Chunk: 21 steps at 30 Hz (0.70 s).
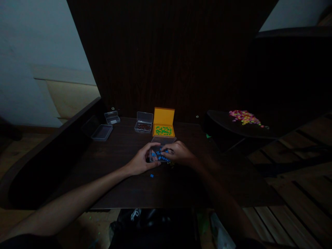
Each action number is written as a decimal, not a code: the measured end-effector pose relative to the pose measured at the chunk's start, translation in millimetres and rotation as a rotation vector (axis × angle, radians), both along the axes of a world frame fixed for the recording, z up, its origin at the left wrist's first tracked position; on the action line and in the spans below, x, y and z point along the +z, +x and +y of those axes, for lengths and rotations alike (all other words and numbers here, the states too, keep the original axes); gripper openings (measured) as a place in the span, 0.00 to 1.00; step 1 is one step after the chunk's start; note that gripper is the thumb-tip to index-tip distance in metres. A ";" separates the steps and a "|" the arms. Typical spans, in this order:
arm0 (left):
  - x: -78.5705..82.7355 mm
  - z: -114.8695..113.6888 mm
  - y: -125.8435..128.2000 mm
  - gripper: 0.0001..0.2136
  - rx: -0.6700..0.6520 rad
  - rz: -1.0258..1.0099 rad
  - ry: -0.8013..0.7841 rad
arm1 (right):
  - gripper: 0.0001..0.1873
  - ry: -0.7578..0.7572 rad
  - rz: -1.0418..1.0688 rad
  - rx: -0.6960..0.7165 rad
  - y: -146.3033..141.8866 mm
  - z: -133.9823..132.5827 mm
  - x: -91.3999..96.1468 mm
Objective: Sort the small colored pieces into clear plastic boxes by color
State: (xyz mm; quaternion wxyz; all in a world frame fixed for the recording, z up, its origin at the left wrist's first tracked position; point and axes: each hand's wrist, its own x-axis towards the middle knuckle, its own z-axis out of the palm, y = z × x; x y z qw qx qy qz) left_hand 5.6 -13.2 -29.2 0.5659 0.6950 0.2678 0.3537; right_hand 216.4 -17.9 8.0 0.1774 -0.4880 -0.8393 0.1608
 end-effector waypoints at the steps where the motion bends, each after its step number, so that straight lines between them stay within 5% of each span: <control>1: 0.1 0.3 -0.1 0.30 0.004 0.000 0.001 | 0.10 -0.001 0.019 -0.005 0.2 0.0 0.2; 10: 2.1 8.7 -3.3 0.30 0.102 0.051 0.009 | 0.09 -0.055 0.188 0.091 3.9 -6.7 10.3; 21: 7.2 20.1 -7.1 0.30 0.239 0.049 0.003 | 0.08 -0.182 -0.144 0.236 -7.7 -6.8 2.0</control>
